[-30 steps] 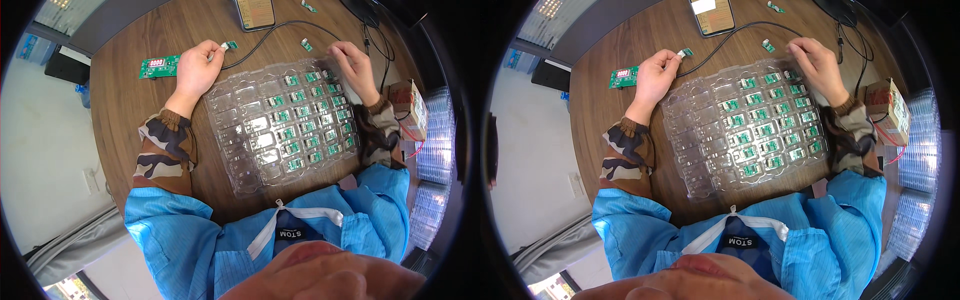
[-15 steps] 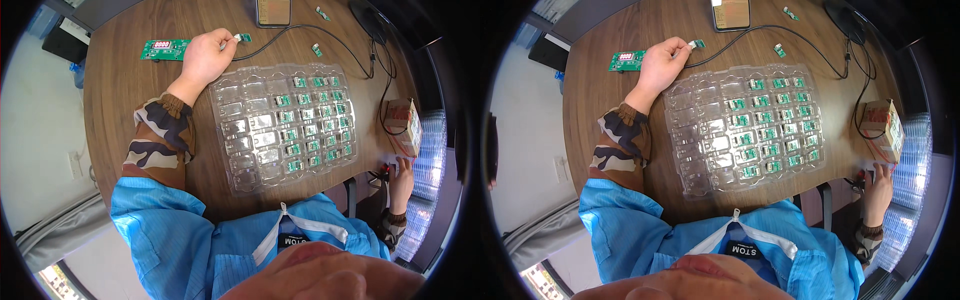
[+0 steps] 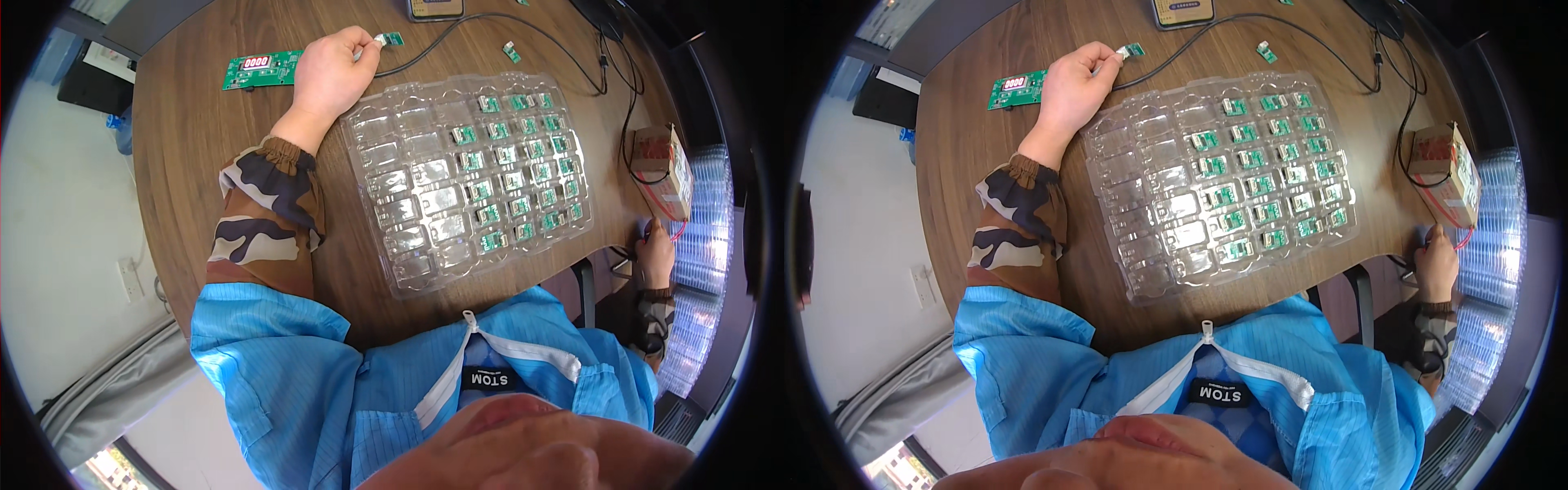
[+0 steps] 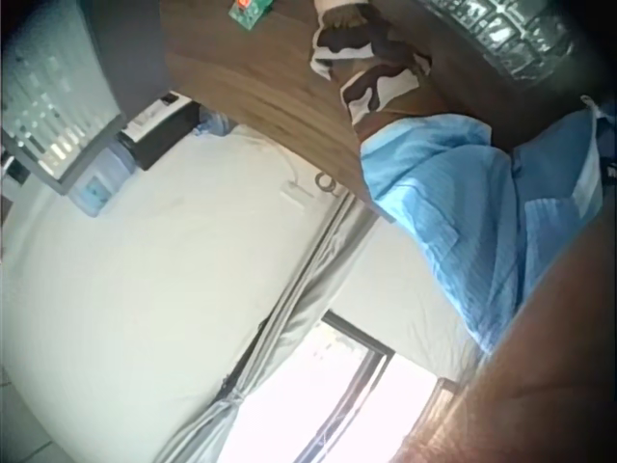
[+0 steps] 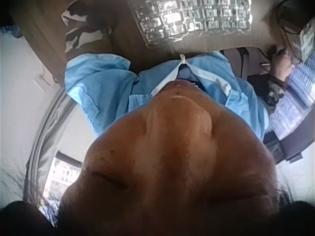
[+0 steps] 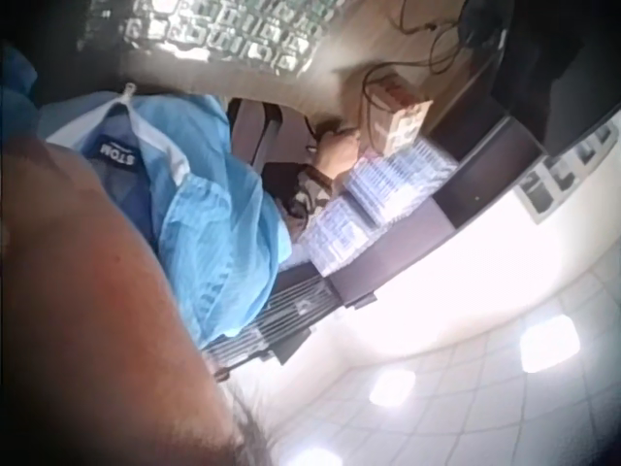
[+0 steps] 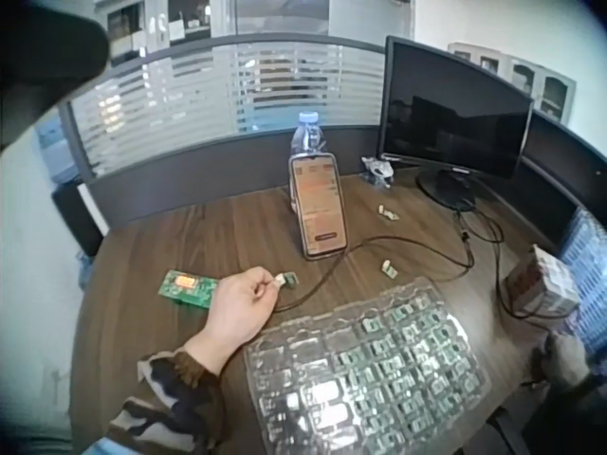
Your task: Sorting small green printed circuit boards (PCBs) and placing them into a plastic organizer tray.
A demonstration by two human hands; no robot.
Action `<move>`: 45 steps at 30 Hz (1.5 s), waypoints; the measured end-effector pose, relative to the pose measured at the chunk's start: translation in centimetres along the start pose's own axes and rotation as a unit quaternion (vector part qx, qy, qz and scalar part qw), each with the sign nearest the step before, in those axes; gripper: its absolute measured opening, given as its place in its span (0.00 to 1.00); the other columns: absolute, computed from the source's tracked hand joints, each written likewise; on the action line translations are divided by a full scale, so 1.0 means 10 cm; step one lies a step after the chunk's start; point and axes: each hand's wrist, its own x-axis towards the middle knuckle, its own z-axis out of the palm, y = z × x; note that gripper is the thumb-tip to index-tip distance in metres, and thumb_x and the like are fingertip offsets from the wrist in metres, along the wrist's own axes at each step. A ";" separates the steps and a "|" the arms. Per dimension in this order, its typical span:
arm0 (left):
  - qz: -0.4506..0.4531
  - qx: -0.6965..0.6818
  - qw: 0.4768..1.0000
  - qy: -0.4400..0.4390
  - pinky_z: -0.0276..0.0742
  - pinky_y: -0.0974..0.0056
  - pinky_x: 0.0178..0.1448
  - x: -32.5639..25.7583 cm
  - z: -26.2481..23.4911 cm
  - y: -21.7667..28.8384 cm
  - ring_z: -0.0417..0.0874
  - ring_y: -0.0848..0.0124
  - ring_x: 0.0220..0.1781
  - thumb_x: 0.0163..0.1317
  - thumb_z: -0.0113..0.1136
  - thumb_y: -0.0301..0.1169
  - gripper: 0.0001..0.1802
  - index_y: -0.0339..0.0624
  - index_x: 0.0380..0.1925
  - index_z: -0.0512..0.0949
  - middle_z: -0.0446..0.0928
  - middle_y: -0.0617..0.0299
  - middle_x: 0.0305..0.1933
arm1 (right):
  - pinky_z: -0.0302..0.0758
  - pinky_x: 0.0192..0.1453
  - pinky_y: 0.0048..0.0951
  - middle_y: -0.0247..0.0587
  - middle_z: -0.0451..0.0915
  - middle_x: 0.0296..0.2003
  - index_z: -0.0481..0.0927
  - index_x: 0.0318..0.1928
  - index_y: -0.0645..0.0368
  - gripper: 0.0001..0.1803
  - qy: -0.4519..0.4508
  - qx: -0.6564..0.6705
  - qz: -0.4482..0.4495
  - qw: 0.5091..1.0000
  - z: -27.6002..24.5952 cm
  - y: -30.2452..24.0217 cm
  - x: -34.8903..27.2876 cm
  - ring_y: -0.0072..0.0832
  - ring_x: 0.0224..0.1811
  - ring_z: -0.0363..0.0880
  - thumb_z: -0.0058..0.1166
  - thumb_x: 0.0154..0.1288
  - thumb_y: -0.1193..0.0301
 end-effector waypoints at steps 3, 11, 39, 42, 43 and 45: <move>-0.004 0.001 1.000 0.001 0.67 0.63 0.27 0.01 -0.02 -0.01 0.72 0.65 0.19 0.55 0.52 0.37 0.11 0.43 0.22 0.77 0.73 0.65 0.15 | 0.75 0.34 0.38 0.49 0.75 0.36 0.71 0.41 0.61 0.15 -0.018 0.030 -0.021 0.999 0.02 0.01 0.04 0.46 0.31 0.77 0.50 0.49 0.78; 0.018 0.016 0.999 0.024 0.69 0.62 0.27 0.06 0.03 -0.07 0.74 0.62 0.20 0.55 0.52 0.37 0.11 0.44 0.23 0.77 0.75 0.64 0.16 | 0.74 0.35 0.35 0.46 0.78 0.31 0.73 0.41 0.63 0.15 0.075 -0.002 -0.054 0.996 -0.80 -0.43 -0.11 0.42 0.31 0.77 0.55 0.51 0.74; 0.001 0.009 1.000 0.023 0.68 0.60 0.26 -0.05 -0.03 -0.09 0.72 0.60 0.19 0.52 0.53 0.35 0.08 0.44 0.21 0.76 0.75 0.61 0.17 | 0.72 0.31 0.29 0.35 0.81 0.25 0.81 0.32 0.55 0.06 0.193 0.329 -0.444 0.811 -1.56 -2.95 0.97 0.31 0.24 0.76 0.52 0.52 0.73; 0.042 0.023 0.999 0.025 0.69 0.60 0.27 0.04 -0.04 -0.13 0.72 0.60 0.19 0.52 0.53 0.37 0.09 0.45 0.22 0.77 0.75 0.61 0.19 | 0.70 0.30 0.25 0.35 0.79 0.26 0.79 0.32 0.61 0.05 0.243 0.299 -0.511 0.768 -1.13 -2.83 1.64 0.26 0.23 0.73 0.52 0.55 0.77; 0.057 0.023 0.998 0.021 0.68 0.61 0.26 0.12 0.02 -0.10 0.72 0.61 0.19 0.53 0.53 0.38 0.10 0.45 0.22 0.77 0.75 0.62 0.18 | 0.70 0.30 0.23 0.39 0.77 0.25 0.78 0.30 0.65 0.05 0.284 0.266 -0.557 0.734 -0.81 -2.71 2.04 0.27 0.23 0.72 0.49 0.57 0.79; 0.002 0.017 1.000 -0.026 0.62 0.71 0.24 0.17 0.06 -0.08 0.65 0.76 0.17 0.57 0.54 0.36 0.11 0.42 0.24 0.77 0.70 0.70 0.15 | 0.70 0.30 0.23 0.39 0.77 0.25 0.78 0.29 0.65 0.04 0.208 0.342 -0.554 0.730 -0.80 -2.69 1.61 0.27 0.24 0.73 0.49 0.56 0.79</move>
